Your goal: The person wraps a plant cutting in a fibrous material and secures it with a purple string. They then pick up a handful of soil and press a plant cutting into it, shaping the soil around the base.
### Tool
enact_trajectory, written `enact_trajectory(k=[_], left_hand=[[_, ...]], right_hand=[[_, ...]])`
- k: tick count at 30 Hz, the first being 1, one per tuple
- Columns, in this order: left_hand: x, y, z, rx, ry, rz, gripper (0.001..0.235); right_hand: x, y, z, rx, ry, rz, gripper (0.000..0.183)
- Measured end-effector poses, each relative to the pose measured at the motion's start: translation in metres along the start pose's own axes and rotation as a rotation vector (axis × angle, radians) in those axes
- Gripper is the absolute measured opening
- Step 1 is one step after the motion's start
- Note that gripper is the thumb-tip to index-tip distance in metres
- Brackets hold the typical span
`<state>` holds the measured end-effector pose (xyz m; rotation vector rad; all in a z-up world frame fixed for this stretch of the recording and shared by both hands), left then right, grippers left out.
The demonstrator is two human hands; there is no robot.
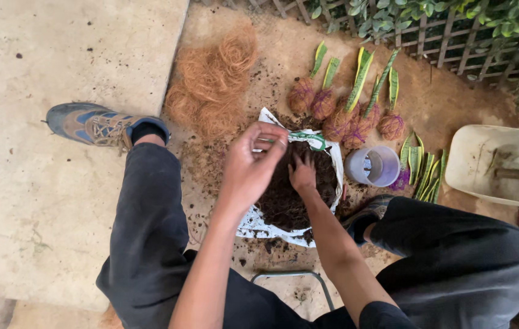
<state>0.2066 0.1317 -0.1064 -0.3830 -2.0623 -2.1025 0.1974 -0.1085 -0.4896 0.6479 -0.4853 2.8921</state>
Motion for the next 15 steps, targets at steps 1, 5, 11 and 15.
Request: enact_trajectory(k=[1,5,11,15], left_hand=[[-0.002,0.004,-0.007,0.034,-0.021,-0.040,0.015],[-0.005,0.009,-0.029,0.160,-0.071,-0.104,0.014],[-0.007,0.003,-0.038,0.155,-0.068,-0.109,0.014],[-0.011,0.002,-0.032,0.085,-0.044,-0.099,0.013]], right_hand=[[-0.001,-0.002,-0.004,0.039,0.060,0.069,0.052],[0.005,-0.005,-0.025,0.168,-0.023,0.150,0.041],[-0.013,0.016,0.002,-0.125,0.076,-0.027,0.031],[-0.027,0.052,0.035,-0.836,0.084,-0.144,0.016]])
Point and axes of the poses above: each hand's wrist, its own x-axis away from the middle knuckle, its own z-axis out of the back of the hand, y = z × x, the point moved 6 cm from there along -x, towards the middle knuckle, and after that the axes turned 5 degrees about -y, right-handed, at the moved point
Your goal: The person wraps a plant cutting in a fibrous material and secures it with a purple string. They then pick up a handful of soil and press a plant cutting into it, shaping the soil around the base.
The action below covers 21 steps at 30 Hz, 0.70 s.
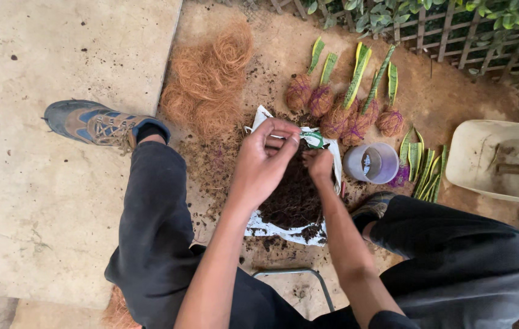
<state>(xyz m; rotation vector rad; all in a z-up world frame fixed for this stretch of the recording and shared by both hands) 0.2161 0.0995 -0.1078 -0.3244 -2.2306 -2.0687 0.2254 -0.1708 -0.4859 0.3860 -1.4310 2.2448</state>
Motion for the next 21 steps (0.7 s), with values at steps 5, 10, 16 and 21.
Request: enact_trajectory(k=[5,10,16,21], left_hand=[[0.000,0.005,0.012,-0.112,0.007,0.062,0.017],[0.006,0.005,0.034,-0.129,0.042,0.082,0.019],[0.023,0.000,0.070,-0.058,0.138,0.059,0.018],[0.029,-0.001,0.083,-0.001,0.163,0.019,0.017]], right_hand=[[0.003,-0.037,0.039,0.188,-0.329,0.063,0.011],[0.046,-0.110,0.042,-0.086,-0.608,0.058,0.020],[0.129,-0.218,0.003,0.007,-0.769,0.146,0.019],[0.189,-0.232,-0.086,0.265,-0.884,0.237,0.014]])
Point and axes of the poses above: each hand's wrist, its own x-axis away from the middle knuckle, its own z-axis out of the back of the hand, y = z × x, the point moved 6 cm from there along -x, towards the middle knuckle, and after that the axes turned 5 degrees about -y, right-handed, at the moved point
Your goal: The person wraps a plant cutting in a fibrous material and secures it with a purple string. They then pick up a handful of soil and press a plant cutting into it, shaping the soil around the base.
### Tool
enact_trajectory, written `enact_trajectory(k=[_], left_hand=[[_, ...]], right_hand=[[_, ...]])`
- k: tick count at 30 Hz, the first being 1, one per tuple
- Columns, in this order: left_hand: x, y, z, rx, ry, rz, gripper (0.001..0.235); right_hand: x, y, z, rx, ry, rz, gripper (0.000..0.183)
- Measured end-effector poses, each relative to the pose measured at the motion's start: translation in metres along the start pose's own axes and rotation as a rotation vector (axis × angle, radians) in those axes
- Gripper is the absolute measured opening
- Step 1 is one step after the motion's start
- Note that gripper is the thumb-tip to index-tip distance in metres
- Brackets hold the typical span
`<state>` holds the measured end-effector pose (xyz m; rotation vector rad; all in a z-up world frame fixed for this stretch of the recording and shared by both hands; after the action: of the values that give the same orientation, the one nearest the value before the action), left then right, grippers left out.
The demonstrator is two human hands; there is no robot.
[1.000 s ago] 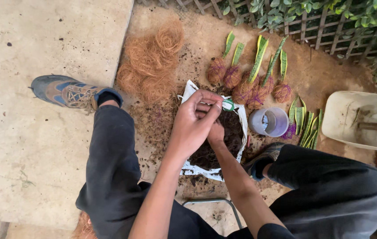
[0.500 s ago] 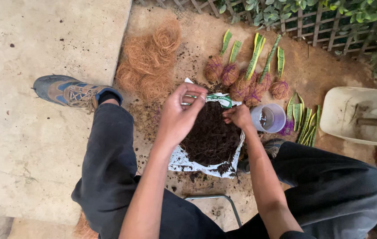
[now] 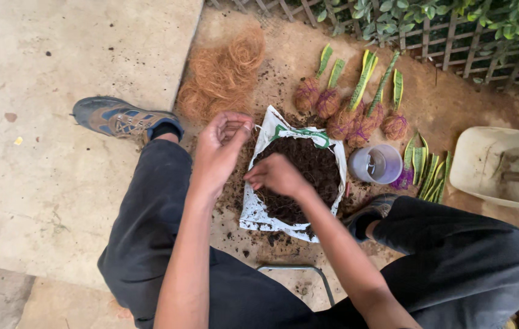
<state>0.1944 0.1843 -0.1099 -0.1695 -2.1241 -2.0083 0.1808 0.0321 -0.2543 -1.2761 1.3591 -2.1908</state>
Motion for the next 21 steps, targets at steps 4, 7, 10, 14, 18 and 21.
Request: enact_trajectory(k=[4,7,10,14,18,21], left_hand=[[0.001,0.005,-0.002,0.045,-0.018,-0.064,0.017],[0.003,0.010,0.005,0.099,0.002,-0.065,0.015],[0.004,0.016,0.016,0.129,0.050,-0.062,0.012],[0.004,0.022,0.024,0.120,0.077,-0.039,0.012],[0.005,0.031,0.020,0.105,0.055,-0.050,0.014],[0.008,0.035,0.013,0.163,0.018,-0.067,0.014]], right_hand=[[-0.018,0.000,-0.068,0.243,-0.078,0.221,0.031],[-0.028,0.014,-0.076,0.376,0.046,0.359,0.032],[-0.040,0.061,-0.061,0.372,0.068,0.070,0.031],[-0.046,0.134,-0.017,0.423,0.159,-0.166,0.030],[-0.011,0.209,0.041,0.439,0.493,-0.277,0.033],[0.030,0.254,0.071,0.494,0.761,-0.381,0.038]])
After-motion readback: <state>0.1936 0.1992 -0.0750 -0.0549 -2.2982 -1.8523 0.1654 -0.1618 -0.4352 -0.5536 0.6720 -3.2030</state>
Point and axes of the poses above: each hand's wrist, its own x-axis away from the middle knuckle, its own z-axis out of the back of the hand, y = z × x, the point moved 6 cm from there along -x, towards the middle knuckle, and after that the axes turned 5 degrees about -y, right-handed, at the moved point
